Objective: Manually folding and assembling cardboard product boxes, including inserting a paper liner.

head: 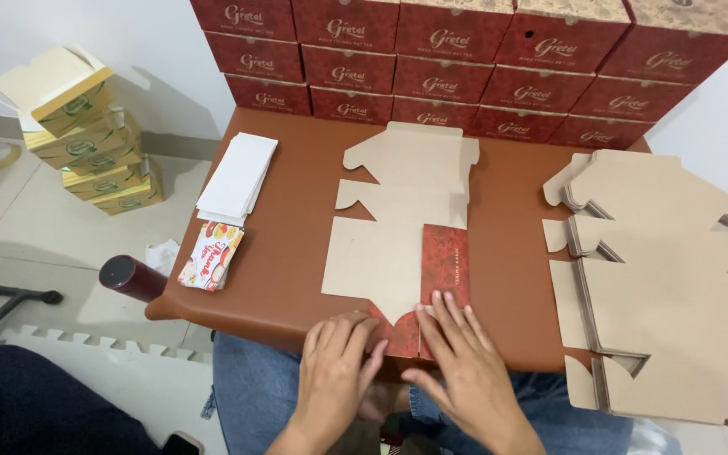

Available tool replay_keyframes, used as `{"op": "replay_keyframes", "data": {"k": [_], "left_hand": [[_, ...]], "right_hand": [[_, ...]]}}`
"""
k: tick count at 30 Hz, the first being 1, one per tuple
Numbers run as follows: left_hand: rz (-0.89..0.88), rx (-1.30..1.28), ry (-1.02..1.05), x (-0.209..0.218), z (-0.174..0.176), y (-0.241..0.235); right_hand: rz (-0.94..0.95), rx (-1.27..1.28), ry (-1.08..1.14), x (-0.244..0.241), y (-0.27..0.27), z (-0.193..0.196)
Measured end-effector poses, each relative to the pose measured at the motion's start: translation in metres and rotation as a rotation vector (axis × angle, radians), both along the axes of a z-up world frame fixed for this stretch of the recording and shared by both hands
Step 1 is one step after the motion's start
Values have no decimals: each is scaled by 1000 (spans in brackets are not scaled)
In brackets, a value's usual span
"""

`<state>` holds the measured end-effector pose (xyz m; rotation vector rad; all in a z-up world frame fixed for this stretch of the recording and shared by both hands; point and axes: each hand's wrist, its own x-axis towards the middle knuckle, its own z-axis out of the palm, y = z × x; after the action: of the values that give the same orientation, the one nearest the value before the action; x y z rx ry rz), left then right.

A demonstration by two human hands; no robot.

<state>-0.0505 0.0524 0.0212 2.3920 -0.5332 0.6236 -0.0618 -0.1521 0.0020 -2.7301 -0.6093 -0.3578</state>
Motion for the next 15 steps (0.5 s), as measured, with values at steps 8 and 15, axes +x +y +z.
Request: {"op": "replay_keyframes", "data": {"k": [8,15], "left_hand": [[136,0,54,-1,-15,17],[15,-31,185,15,-26,17]], "right_hand": [[-58,21,-113,2,10,-11],[-70,22,-127,2,11,-16]]}}
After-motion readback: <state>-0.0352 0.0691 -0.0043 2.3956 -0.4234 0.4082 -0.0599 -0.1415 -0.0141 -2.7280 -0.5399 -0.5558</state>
